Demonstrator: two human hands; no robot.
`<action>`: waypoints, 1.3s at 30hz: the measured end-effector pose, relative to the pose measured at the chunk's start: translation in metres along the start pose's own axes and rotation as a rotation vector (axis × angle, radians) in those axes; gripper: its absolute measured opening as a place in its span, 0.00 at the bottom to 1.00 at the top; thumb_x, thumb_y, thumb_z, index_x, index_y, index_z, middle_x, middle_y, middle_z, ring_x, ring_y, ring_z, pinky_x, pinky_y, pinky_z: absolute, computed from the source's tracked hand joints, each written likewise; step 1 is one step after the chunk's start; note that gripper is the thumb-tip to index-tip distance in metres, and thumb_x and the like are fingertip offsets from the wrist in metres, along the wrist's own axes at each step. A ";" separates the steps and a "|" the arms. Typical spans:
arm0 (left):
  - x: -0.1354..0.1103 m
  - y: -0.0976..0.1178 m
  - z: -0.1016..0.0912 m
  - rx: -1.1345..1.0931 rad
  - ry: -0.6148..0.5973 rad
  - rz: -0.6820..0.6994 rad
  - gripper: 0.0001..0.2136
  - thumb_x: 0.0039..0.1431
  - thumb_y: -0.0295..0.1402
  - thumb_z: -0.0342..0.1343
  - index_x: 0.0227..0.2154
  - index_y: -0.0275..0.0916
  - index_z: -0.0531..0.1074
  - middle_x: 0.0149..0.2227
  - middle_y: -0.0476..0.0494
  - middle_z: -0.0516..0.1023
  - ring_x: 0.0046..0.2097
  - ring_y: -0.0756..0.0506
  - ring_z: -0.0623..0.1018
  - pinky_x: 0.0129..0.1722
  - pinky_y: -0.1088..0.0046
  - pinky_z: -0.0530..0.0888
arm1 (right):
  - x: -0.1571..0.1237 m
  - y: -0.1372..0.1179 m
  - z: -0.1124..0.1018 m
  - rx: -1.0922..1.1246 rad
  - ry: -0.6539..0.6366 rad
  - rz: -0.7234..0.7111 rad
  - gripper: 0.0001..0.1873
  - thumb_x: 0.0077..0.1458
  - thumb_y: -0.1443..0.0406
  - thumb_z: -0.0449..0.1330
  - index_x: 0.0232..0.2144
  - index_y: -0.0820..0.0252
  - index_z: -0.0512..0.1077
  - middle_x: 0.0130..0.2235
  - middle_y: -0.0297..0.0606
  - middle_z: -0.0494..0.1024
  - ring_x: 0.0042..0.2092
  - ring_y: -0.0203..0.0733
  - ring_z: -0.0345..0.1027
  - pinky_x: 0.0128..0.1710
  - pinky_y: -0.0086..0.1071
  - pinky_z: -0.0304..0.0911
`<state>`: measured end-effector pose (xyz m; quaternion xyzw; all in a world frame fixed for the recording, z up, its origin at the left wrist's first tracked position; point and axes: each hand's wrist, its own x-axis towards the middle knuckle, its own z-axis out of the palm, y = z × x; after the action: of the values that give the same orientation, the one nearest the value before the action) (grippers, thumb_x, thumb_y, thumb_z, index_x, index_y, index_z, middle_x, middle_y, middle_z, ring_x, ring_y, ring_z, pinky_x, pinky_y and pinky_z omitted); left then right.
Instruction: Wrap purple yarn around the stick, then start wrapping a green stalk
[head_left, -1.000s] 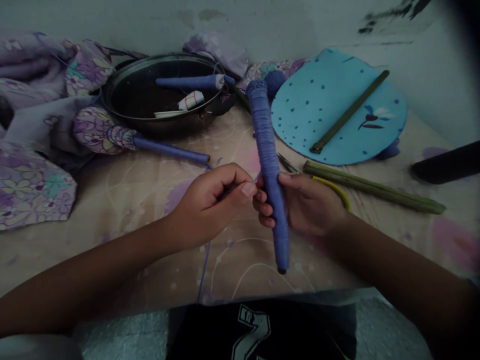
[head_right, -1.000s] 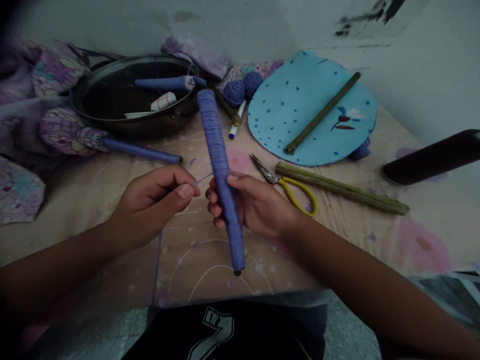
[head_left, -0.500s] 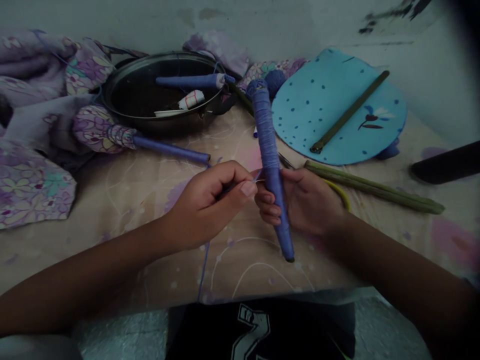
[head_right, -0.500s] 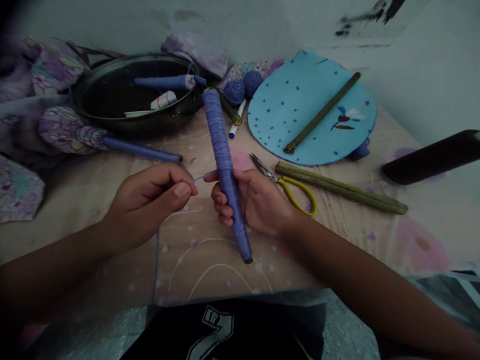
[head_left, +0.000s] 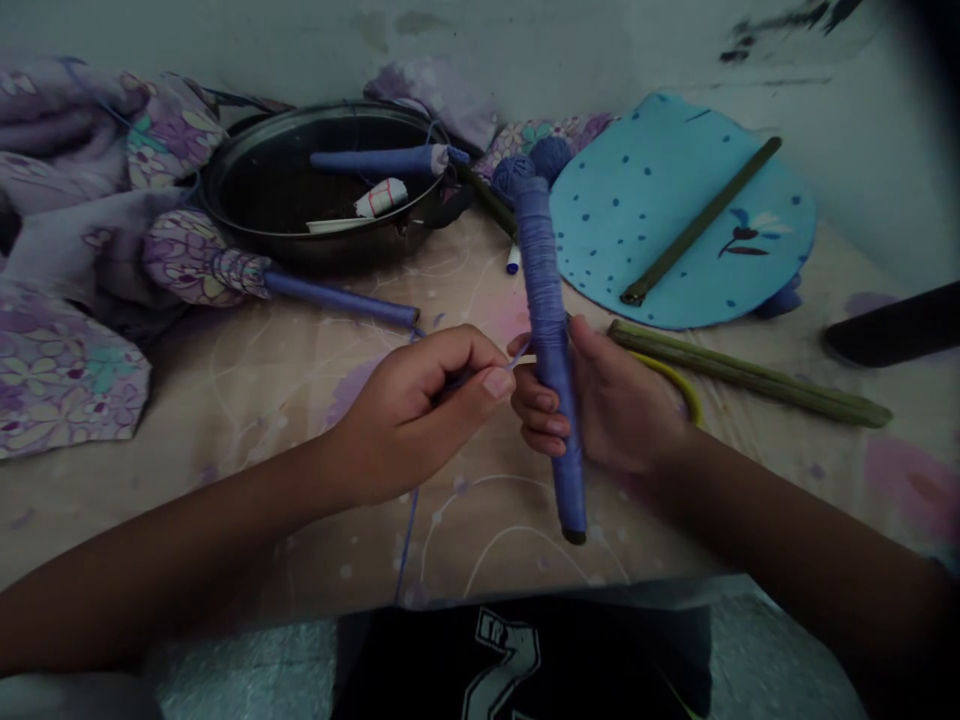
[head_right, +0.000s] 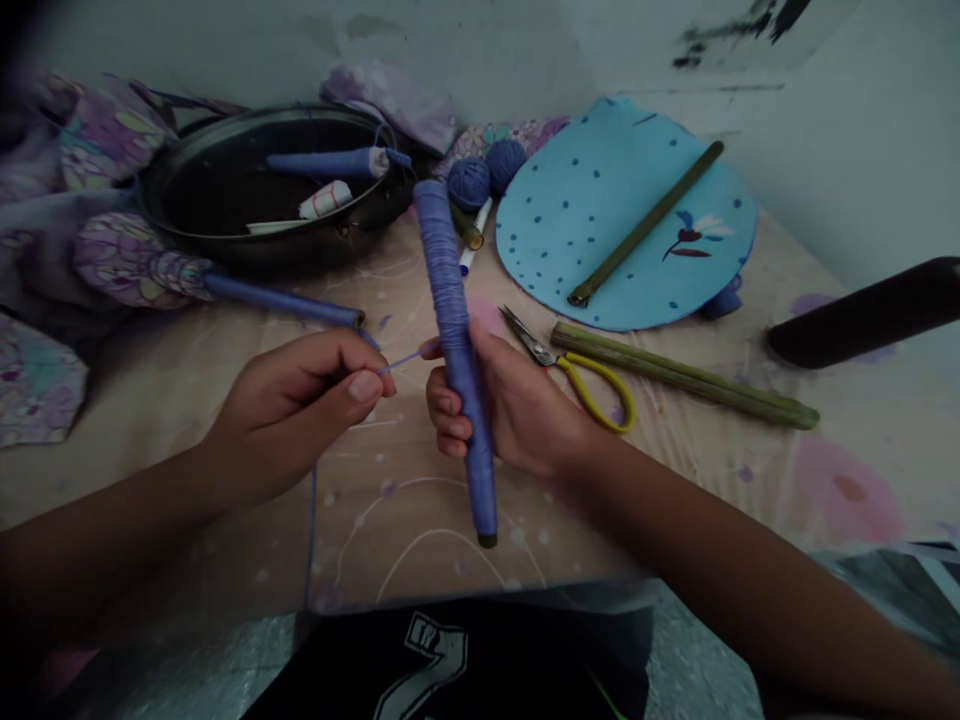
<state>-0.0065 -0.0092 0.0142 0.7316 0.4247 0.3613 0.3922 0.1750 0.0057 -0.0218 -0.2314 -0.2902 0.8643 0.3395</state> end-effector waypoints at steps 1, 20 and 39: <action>0.000 0.000 0.000 -0.003 0.005 0.002 0.06 0.57 0.30 0.50 0.25 0.38 0.69 0.19 0.54 0.62 0.19 0.56 0.61 0.17 0.81 0.59 | 0.000 -0.001 0.000 0.012 -0.011 0.018 0.17 0.59 0.53 0.46 0.35 0.57 0.67 0.24 0.30 0.62 0.23 0.31 0.56 0.22 0.28 0.59; -0.002 0.002 0.000 0.009 -0.015 0.087 0.06 0.57 0.29 0.50 0.26 0.37 0.68 0.22 0.52 0.68 0.24 0.55 0.67 0.22 0.81 0.67 | -0.004 0.000 -0.001 -0.027 -0.002 0.022 0.13 0.56 0.55 0.49 0.37 0.56 0.66 0.23 0.30 0.62 0.22 0.31 0.55 0.18 0.25 0.55; -0.001 -0.001 0.002 -0.012 -0.032 0.036 0.07 0.57 0.30 0.50 0.25 0.37 0.68 0.21 0.52 0.67 0.22 0.55 0.66 0.20 0.82 0.64 | -0.005 -0.002 0.001 -0.023 -0.012 -0.006 0.10 0.55 0.60 0.49 0.35 0.58 0.65 0.24 0.30 0.63 0.21 0.30 0.57 0.20 0.26 0.56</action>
<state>-0.0058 -0.0108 0.0127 0.7424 0.4028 0.3591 0.3970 0.1789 0.0033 -0.0190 -0.2291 -0.3029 0.8613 0.3375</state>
